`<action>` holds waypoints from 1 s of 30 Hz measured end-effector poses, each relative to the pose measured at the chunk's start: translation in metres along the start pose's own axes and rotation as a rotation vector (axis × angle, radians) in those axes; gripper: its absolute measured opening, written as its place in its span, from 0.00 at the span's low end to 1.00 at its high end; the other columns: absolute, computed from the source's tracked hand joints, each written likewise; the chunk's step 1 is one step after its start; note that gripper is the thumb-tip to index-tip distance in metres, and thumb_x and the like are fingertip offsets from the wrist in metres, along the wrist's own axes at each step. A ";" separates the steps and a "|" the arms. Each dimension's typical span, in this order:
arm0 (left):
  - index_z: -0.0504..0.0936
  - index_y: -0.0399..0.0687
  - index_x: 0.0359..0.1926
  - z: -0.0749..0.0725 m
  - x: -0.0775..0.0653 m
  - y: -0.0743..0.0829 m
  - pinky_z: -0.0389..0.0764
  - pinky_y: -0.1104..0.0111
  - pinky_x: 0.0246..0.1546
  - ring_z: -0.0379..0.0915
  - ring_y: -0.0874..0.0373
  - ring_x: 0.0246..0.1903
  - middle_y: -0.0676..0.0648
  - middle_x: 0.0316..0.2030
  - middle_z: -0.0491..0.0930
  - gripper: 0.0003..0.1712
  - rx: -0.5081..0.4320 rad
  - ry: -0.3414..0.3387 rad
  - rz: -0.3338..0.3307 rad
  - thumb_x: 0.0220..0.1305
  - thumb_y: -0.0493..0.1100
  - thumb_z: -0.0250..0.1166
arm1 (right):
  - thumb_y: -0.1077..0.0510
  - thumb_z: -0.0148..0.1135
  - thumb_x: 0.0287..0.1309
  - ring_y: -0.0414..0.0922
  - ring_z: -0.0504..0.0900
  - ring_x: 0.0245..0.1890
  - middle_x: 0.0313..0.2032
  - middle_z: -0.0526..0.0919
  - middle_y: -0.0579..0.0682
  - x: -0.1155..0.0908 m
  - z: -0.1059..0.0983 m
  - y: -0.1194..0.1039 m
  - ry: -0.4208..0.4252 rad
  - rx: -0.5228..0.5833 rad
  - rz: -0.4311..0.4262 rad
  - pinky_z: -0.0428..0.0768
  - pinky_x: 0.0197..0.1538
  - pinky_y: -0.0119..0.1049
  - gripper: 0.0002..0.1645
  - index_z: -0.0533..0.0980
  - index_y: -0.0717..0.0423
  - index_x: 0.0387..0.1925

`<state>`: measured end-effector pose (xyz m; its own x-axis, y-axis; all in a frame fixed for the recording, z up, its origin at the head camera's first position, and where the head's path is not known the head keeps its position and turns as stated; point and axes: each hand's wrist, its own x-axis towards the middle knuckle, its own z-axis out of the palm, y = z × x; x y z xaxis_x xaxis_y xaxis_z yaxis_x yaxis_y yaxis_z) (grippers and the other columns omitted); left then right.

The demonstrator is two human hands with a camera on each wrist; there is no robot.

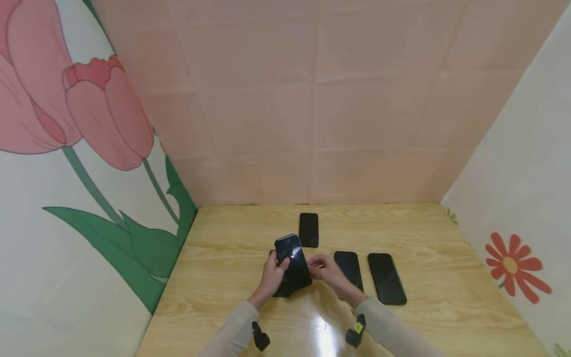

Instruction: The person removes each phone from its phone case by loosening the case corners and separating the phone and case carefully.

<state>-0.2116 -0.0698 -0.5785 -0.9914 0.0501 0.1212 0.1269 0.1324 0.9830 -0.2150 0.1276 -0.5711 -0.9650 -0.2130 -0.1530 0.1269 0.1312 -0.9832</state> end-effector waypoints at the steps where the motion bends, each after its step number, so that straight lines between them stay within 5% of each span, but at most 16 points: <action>1: 0.70 0.29 0.52 0.000 -0.001 0.000 0.83 0.60 0.28 0.80 0.47 0.36 0.30 0.41 0.82 0.15 0.002 0.001 0.004 0.72 0.36 0.58 | 0.74 0.54 0.61 0.53 0.79 0.36 0.38 0.78 0.59 0.000 0.000 0.001 0.002 0.003 0.003 0.82 0.46 0.51 0.11 0.74 0.73 0.46; 10: 0.69 0.23 0.48 -0.002 -0.013 0.042 0.82 0.50 0.31 0.79 0.39 0.36 0.26 0.37 0.80 0.10 0.028 -0.004 0.019 0.70 0.28 0.55 | 0.74 0.57 0.61 0.48 0.80 0.38 0.40 0.80 0.59 0.002 0.001 0.001 0.009 -0.010 0.016 0.82 0.47 0.47 0.12 0.75 0.73 0.47; 20: 0.71 0.29 0.49 0.002 0.002 -0.002 0.78 0.66 0.24 0.78 0.49 0.31 0.33 0.36 0.82 0.09 0.043 0.049 0.003 0.71 0.31 0.57 | 0.71 0.65 0.57 0.48 0.81 0.37 0.39 0.81 0.63 0.003 0.000 0.001 -0.039 -0.026 -0.043 0.82 0.41 0.37 0.16 0.73 0.77 0.46; 30: 0.71 0.29 0.48 0.003 0.001 -0.003 0.77 0.66 0.22 0.78 0.50 0.30 0.34 0.34 0.82 0.10 0.029 0.065 0.003 0.70 0.33 0.58 | 0.69 0.69 0.55 0.45 0.79 0.35 0.39 0.80 0.60 0.003 0.001 0.002 -0.011 -0.066 -0.027 0.80 0.38 0.33 0.18 0.74 0.73 0.45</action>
<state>-0.2126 -0.0672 -0.5817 -0.9909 -0.0139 0.1337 0.1297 0.1612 0.9784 -0.2175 0.1263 -0.5732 -0.9653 -0.2278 -0.1274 0.0846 0.1889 -0.9783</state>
